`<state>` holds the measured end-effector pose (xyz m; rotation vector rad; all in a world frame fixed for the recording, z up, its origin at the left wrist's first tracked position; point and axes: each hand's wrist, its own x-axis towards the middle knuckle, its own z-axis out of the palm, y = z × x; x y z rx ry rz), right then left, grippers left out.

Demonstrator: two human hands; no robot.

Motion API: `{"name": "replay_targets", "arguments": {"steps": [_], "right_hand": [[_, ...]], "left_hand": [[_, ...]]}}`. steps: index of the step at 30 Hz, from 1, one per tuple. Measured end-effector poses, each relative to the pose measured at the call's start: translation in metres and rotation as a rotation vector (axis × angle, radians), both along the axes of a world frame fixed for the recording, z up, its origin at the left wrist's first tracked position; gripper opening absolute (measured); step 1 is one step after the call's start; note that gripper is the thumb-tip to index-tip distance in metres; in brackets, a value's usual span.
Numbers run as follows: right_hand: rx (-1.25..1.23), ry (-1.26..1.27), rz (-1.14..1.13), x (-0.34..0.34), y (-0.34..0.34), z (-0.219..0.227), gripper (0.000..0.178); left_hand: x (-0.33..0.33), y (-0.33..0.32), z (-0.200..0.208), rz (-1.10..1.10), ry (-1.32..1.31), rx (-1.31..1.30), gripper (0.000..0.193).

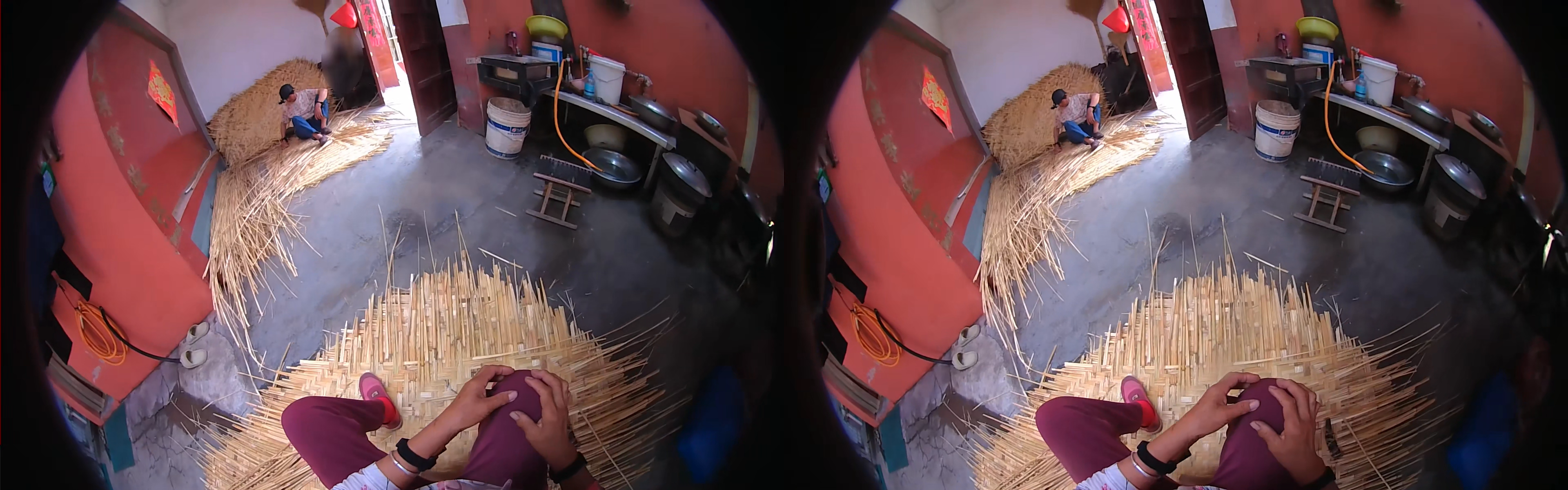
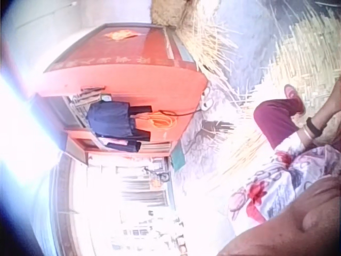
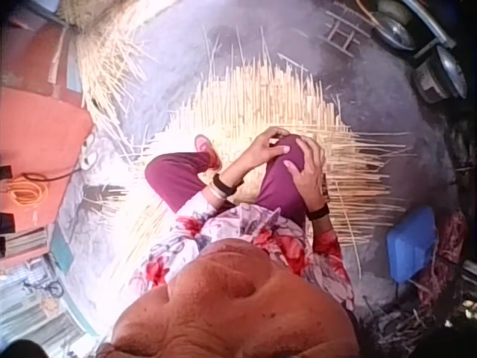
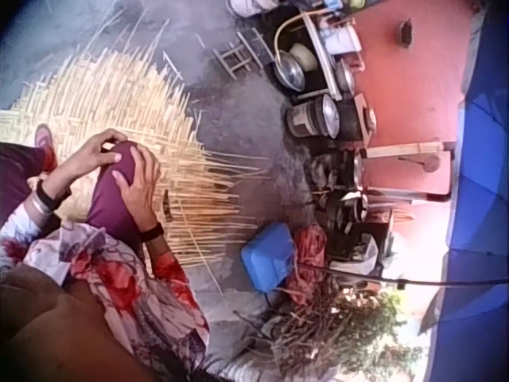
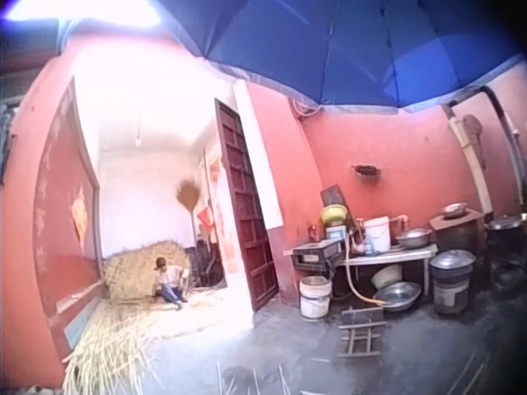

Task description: Weaving thin bamboo strips into a large circular mat on the floor.

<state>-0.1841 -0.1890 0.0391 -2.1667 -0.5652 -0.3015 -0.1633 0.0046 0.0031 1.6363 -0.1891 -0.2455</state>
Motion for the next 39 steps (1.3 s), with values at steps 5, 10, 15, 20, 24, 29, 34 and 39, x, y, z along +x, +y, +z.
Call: {"name": "replay_targets", "arguments": {"steps": [5, 10, 15, 20, 24, 29, 34, 39], "right_hand": [[-0.02, -0.021, -0.001, -0.005, -0.004, -0.001, 0.062], [-0.027, -0.034, -0.013, -0.003, -0.004, 0.003, 0.062], [-0.003, -0.011, -0.012, -0.004, 0.001, 0.007, 0.059], [0.38, 0.239, 0.049, 0.026, -0.022, -0.018, 0.045], [0.63, 0.582, -0.14, 0.082, -0.052, -0.05, 0.048], [0.914, 0.829, -0.05, 0.16, -0.084, -0.115, 0.069], [1.071, 0.918, 0.109, 0.234, -0.051, -0.111, 0.078], [0.996, 0.845, 0.354, 0.317, 0.017, -0.075, 0.079]], "left_hand": [[0.002, -0.002, 0.004, -0.027, 0.022, 0.006, 0.051], [0.002, -0.002, 0.002, -0.03, 0.015, -0.022, 0.052], [0.0, 0.005, -0.006, -0.03, 0.05, -0.136, 0.051], [0.005, 0.029, -0.035, -0.028, 0.263, -0.282, 0.051], [0.018, 0.065, -0.058, 0.179, 0.523, -0.325, 0.055], [0.04, 0.138, -0.085, 0.449, 0.428, -0.8, 0.048], [0.056, 0.218, -0.08, 0.676, 0.133, -1.054, 0.051], [0.048, 0.239, 0.035, 0.754, -0.096, -0.751, 0.054]]}}
